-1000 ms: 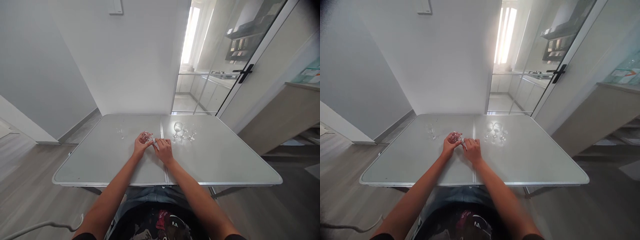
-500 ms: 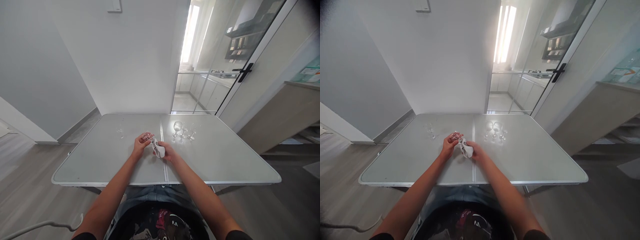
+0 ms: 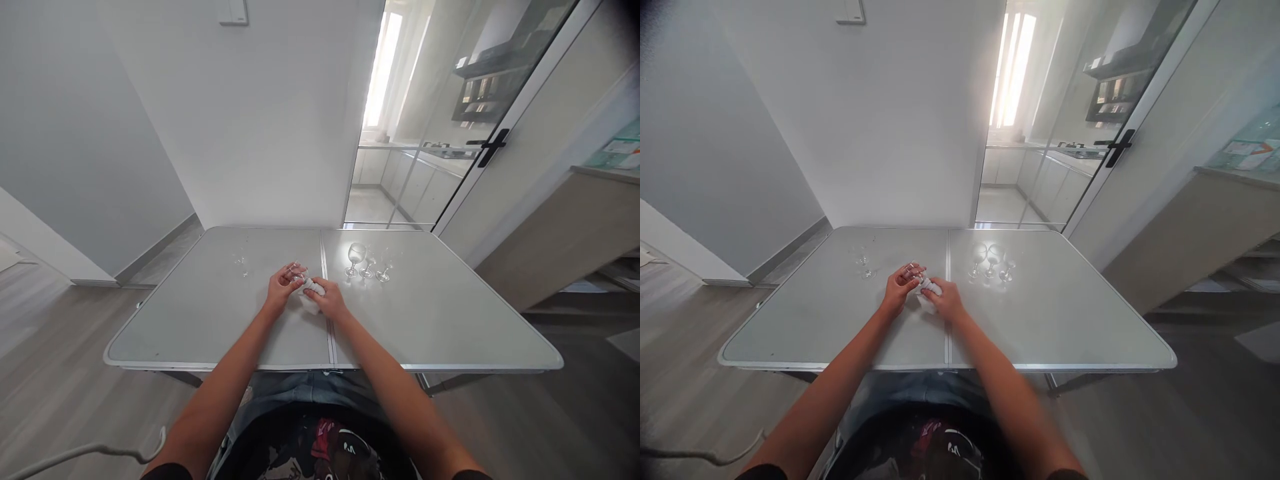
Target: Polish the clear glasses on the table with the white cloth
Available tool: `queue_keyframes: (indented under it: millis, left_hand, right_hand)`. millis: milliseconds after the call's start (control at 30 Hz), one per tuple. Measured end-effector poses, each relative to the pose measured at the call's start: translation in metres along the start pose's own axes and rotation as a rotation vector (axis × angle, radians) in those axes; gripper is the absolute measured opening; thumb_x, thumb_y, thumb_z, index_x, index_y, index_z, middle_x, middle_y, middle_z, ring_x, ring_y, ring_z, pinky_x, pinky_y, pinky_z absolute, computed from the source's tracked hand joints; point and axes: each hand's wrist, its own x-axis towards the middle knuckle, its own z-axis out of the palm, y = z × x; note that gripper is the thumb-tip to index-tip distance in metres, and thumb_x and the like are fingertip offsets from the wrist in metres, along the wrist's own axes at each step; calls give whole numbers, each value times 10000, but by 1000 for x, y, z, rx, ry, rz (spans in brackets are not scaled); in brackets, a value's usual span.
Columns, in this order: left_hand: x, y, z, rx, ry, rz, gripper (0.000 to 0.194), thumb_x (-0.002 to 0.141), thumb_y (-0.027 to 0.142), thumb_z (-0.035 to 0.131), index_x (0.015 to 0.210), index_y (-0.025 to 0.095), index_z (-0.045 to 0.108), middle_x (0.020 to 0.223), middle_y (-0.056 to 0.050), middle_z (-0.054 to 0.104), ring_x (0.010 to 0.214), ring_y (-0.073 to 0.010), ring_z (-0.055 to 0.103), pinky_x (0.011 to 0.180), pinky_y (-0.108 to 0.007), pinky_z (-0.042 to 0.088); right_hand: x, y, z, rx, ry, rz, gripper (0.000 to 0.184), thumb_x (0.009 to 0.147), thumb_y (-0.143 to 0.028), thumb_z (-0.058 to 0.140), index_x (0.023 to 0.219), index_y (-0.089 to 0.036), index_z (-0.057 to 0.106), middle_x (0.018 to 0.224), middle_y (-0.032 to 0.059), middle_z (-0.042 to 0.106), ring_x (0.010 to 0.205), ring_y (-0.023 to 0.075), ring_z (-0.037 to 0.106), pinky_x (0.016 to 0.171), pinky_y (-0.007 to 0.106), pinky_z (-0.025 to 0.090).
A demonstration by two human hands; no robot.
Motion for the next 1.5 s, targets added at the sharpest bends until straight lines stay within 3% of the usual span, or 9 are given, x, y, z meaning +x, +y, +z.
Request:
queue_keyframes:
  millis: [200,300,467,567,833,1000,1100,1200,1500]
  left_hand:
    - [-2,-1,0,-22,-91,-29,592,689,431,861,1173,152,666,1182,-178,720,1014,-290,702,952,-450,503]
    - [-2,0,2,-16,-78,-30,594,685,429,863,1174,153,670,1191,-176,716,1034,-290,695,953,-440,503]
    - [0,1,2,78,52,1,578,664,361,885,1168,168,676,1160,-151,729,1070,-284,679,966,-441,501]
    - [0,1,0,74,57,-1,610,653,360,892,1187,177,664,1192,-155,718,1045,-271,686,960,-444,506]
    - [-1,0,-2,-14,-54,-19,653,649,441,886,1186,142,663,1151,-173,728,1031,-292,699,969,-453,505]
    - [2,1,-2,-53,-32,30,627,682,415,874,1202,163,630,1239,-179,688,1066,-256,679,997,-413,493]
    - [4,3,-3,-82,73,70,658,670,433,881,1215,222,579,1320,-161,644,1109,-232,660,986,-385,504]
    - [4,6,-2,-88,145,104,684,657,432,889,1215,289,519,1395,-129,592,1169,-214,632,969,-360,519]
    - [-4,12,12,-95,13,42,663,712,365,867,1173,294,396,1328,-132,622,1036,-233,725,1051,-497,486]
  right_hand:
    - [3,3,-7,850,-334,488,361,754,-503,715,840,-159,645,724,39,651,607,159,572,653,330,516]
    - [2,3,-6,735,-252,417,382,748,-528,736,831,-164,655,712,34,644,601,153,559,645,318,507]
    - [1,-2,0,-91,75,-6,244,797,-420,728,915,-210,691,848,48,682,819,211,608,828,347,449]
    - [1,-3,2,-293,142,-107,204,832,-362,682,979,-221,692,955,83,696,941,236,611,901,368,410]
    - [8,2,-1,650,-123,345,399,774,-549,745,778,-161,652,633,6,606,537,126,518,522,256,408]
    - [13,6,-1,958,117,403,388,808,-557,716,875,-180,658,770,30,683,652,144,611,549,243,477]
    - [14,7,-2,1011,296,325,404,828,-595,676,959,-213,666,871,35,716,767,167,648,596,250,500]
    - [14,8,1,942,271,252,436,855,-611,627,1032,-216,681,934,45,725,848,190,657,665,278,519]
    - [13,16,11,763,394,155,409,850,-578,654,1041,-218,684,998,35,701,923,176,631,797,281,514]
